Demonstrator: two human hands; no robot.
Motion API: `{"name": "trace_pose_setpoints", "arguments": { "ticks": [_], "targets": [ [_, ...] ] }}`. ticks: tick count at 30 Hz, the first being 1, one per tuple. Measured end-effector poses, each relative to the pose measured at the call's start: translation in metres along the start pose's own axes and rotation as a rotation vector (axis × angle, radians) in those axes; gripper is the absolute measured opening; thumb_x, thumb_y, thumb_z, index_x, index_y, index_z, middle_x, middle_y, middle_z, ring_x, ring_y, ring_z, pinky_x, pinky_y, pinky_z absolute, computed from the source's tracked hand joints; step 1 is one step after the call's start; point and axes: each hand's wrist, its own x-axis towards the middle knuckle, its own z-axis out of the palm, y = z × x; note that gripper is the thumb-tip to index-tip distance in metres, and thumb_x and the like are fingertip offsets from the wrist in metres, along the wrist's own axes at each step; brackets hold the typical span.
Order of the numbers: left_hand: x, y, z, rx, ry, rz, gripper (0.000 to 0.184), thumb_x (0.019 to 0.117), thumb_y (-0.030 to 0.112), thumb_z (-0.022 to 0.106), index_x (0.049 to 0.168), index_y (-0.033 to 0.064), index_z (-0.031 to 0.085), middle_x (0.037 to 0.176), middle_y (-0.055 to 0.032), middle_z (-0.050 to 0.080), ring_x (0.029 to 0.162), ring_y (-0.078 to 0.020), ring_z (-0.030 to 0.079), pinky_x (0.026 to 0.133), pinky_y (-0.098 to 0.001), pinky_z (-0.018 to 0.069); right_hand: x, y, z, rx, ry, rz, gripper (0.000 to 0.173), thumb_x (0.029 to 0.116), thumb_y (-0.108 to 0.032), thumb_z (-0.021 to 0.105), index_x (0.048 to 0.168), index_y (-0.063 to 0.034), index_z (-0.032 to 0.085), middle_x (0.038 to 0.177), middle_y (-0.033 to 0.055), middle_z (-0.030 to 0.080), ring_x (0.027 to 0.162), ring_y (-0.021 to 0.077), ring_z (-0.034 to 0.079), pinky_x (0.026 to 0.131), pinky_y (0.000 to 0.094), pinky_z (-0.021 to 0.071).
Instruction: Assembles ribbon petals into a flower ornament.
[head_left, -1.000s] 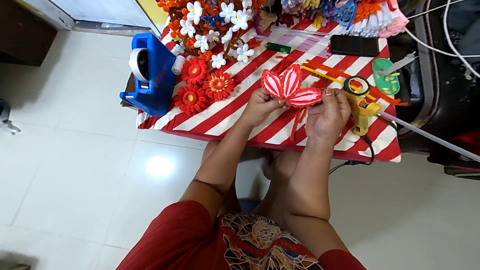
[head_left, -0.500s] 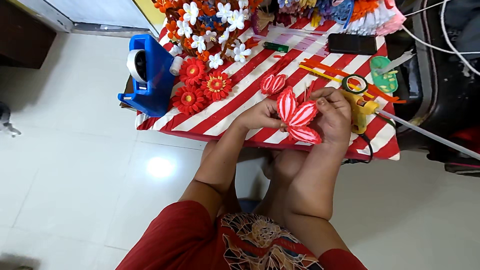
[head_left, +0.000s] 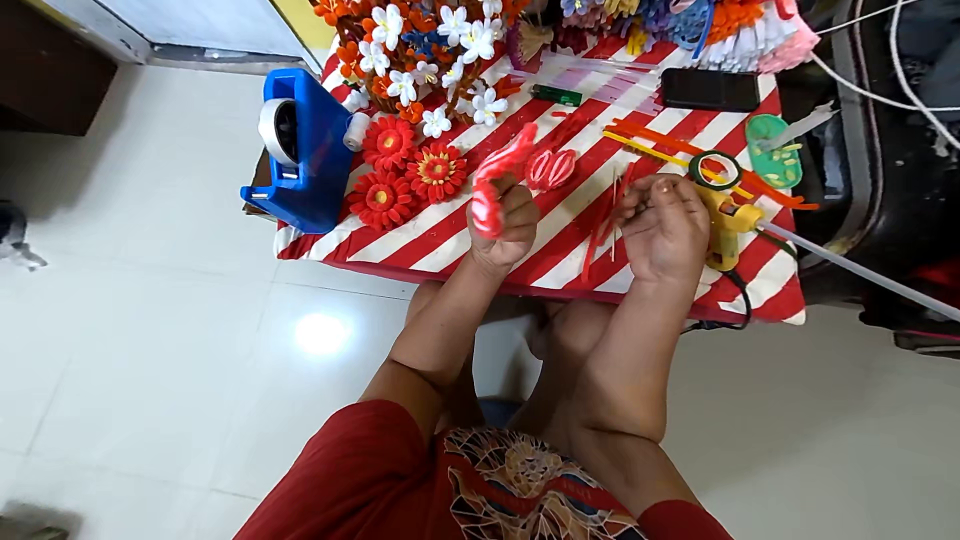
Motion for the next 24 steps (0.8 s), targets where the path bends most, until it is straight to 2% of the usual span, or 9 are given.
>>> {"name": "trace_pose_setpoints", "arguments": {
  "ticks": [2, 8, 11, 15, 17, 19, 21, 24],
  "targets": [
    [0.001, -0.003, 0.011, -0.036, -0.032, 0.029, 0.027, 0.1006, 0.028, 0.056, 0.085, 0.0079, 0.066, 0.064, 0.0033, 0.065, 0.055, -0.0011, 0.063, 0.053, -0.012, 0.0487, 0.0, -0.001, 0.003, -0.007, 0.021, 0.004, 0.026, 0.107, -0.019, 0.042, 0.102, -0.0188, 0.067, 0.084, -0.0073, 0.068, 0.071, 0.0036, 0.064, 0.065, 0.0191, 0.0552],
    [-0.004, -0.012, 0.018, -0.032, -0.057, 0.089, 0.029, 0.103, 0.031, 0.052, 0.087, 0.0093, 0.062, 0.06, 0.0054, 0.06, 0.05, 0.0033, 0.059, 0.048, -0.0079, 0.0441, 0.0, 0.002, 0.008, -0.031, 0.016, 0.002, 0.024, 0.1063, -0.017, 0.044, 0.101, -0.0184, 0.067, 0.083, -0.0075, 0.068, 0.069, 0.0035, 0.064, 0.065, 0.0193, 0.0551],
    [-0.005, -0.013, 0.014, -0.063, -0.048, 0.082, 0.026, 0.1029, 0.028, 0.052, 0.088, 0.0094, 0.062, 0.064, 0.0041, 0.062, 0.053, 0.0016, 0.062, 0.05, -0.0088, 0.0463, 0.001, 0.001, 0.008, -0.03, 0.022, 0.003, 0.024, 0.106, -0.017, 0.045, 0.101, -0.0183, 0.068, 0.083, -0.0071, 0.068, 0.069, 0.0039, 0.064, 0.065, 0.0194, 0.0555],
    [-0.006, -0.013, 0.008, -0.047, -0.013, 0.036, 0.028, 0.1018, 0.031, 0.053, 0.086, 0.01, 0.064, 0.064, 0.0032, 0.063, 0.054, -0.0003, 0.063, 0.051, -0.0106, 0.0474, 0.001, 0.002, 0.005, -0.032, 0.029, -0.004, 0.024, 0.1064, -0.017, 0.044, 0.102, -0.0172, 0.068, 0.083, -0.0061, 0.069, 0.07, 0.004, 0.064, 0.065, 0.0194, 0.0556],
    [-0.006, -0.009, -0.003, 0.122, 0.061, 0.012, 0.012, 0.0931, 0.022, 0.068, 0.094, 0.0115, 0.072, 0.075, 0.0016, 0.07, 0.065, -0.0033, 0.067, 0.059, -0.0144, 0.0519, 0.001, 0.002, 0.004, -0.032, 0.026, -0.006, 0.024, 0.1064, -0.016, 0.044, 0.102, -0.0166, 0.068, 0.084, -0.0058, 0.069, 0.07, 0.0042, 0.065, 0.065, 0.0196, 0.0561],
    [-0.003, -0.002, -0.013, 0.491, 0.159, 0.081, 0.017, 0.0894, 0.019, 0.074, 0.106, 0.0147, 0.077, 0.092, -0.0009, 0.076, 0.082, -0.0072, 0.071, 0.077, -0.0231, 0.0578, 0.001, 0.002, 0.003, -0.036, 0.04, -0.008, 0.025, 0.1065, -0.015, 0.043, 0.101, -0.016, 0.067, 0.085, -0.0057, 0.068, 0.072, 0.0043, 0.064, 0.067, 0.0198, 0.056],
    [0.003, 0.001, -0.016, 0.819, 0.237, 0.183, 0.016, 0.0895, 0.015, 0.075, 0.105, 0.0171, 0.076, 0.095, -0.0016, 0.076, 0.082, -0.0086, 0.072, 0.077, -0.0281, 0.0593, 0.003, 0.005, 0.002, -0.045, 0.093, -0.024, 0.023, 0.1057, -0.012, 0.043, 0.099, -0.0151, 0.065, 0.084, -0.0057, 0.068, 0.071, 0.0044, 0.065, 0.067, 0.0206, 0.0569],
    [0.007, 0.005, -0.021, 1.182, 0.235, 0.268, 0.02, 0.0911, 0.005, 0.072, 0.105, 0.0186, 0.075, 0.097, 0.0024, 0.076, 0.083, -0.0059, 0.071, 0.076, -0.0278, 0.0605, 0.005, 0.007, 0.0, -0.103, 0.156, -0.036, 0.019, 0.1049, -0.011, 0.046, 0.098, -0.0141, 0.064, 0.082, -0.0064, 0.067, 0.071, 0.0041, 0.065, 0.067, 0.0212, 0.0573]
  ]
}}
